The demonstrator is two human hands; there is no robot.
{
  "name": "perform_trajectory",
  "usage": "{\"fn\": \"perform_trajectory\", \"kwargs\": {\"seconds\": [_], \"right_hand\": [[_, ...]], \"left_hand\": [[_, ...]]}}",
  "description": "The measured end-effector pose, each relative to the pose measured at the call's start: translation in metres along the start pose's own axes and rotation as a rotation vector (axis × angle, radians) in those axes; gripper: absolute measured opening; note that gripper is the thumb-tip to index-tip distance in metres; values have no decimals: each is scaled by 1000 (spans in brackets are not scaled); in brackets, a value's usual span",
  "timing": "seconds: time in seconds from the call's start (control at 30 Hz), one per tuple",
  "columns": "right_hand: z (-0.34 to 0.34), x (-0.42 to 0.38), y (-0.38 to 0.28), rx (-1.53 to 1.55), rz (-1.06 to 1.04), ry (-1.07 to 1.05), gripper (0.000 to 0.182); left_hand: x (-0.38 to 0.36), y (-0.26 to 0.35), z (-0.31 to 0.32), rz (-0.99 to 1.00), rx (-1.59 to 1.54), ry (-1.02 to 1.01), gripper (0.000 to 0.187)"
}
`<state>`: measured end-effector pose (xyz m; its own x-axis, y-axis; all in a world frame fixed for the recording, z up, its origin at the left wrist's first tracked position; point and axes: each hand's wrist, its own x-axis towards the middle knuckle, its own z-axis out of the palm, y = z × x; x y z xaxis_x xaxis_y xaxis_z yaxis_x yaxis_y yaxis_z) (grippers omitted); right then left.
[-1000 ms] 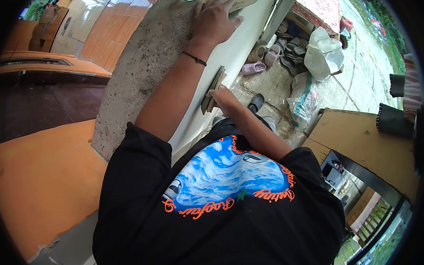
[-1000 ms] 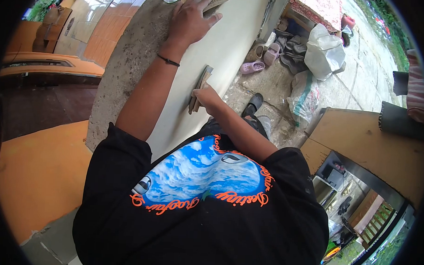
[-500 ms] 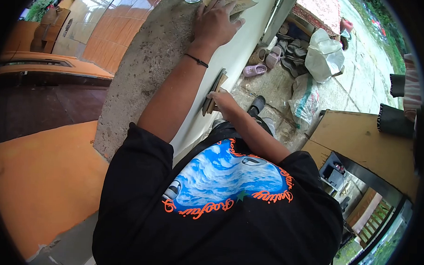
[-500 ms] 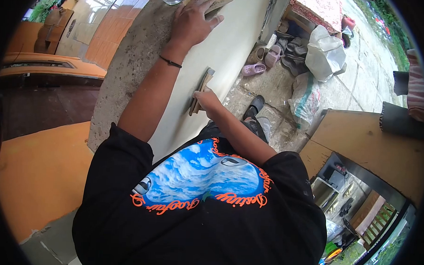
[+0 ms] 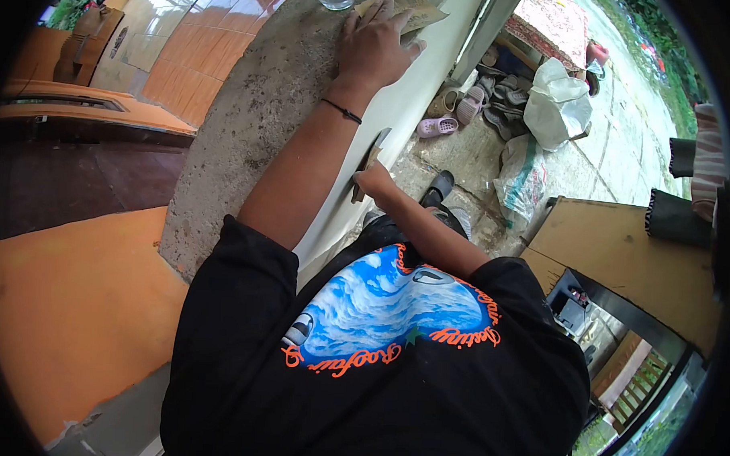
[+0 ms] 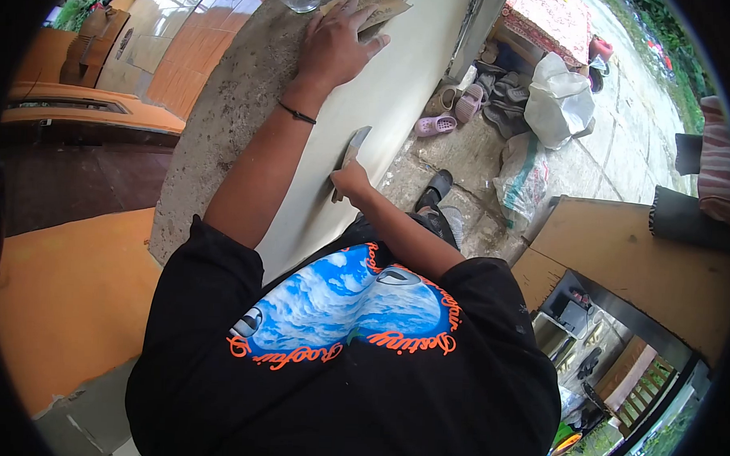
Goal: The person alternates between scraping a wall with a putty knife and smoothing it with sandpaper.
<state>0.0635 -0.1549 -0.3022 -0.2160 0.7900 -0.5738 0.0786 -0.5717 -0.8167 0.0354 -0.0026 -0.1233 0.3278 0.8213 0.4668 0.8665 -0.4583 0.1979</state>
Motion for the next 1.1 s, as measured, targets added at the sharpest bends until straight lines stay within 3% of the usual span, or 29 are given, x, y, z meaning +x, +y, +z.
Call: {"fn": "perform_trajectory", "kwargs": {"seconds": [0.07, 0.13, 0.3, 0.53, 0.6, 0.73, 0.83, 0.9, 1.03, 1.1], "right_hand": [[3, 7, 9, -16, -27, 49, 33], [7, -6, 2, -15, 70, -43, 40], [0, -16, -9, -7, 78, -96, 38], [-2, -19, -13, -28, 119, -22, 36], [2, -31, -23, 20, -51, 133, 37], [-9, -27, -21, -35, -31, 155, 38], [-12, -17, -17, 149, 110, 114, 37], [-8, -45, -45, 113, -36, 109, 36], [-16, -41, -51, -142, -37, 205, 36], [-28, -38, -56, -142, 109, -93, 35]], "left_hand": [[2, 0, 0, -6, -23, 11, 58], [4, 0, -2, -4, -15, 6, 58], [1, -2, 0, -4, 1, 4, 58], [2, 2, -1, -24, -20, -21, 58], [3, 1, -1, -32, -33, -26, 58], [4, -1, 3, -10, -5, 0, 58], [3, 1, 2, -28, -32, -7, 58], [3, 3, -5, -49, -61, -29, 58], [5, 13, -26, -21, -62, -62, 53], [5, 13, -27, -10, -51, -57, 53]]}}
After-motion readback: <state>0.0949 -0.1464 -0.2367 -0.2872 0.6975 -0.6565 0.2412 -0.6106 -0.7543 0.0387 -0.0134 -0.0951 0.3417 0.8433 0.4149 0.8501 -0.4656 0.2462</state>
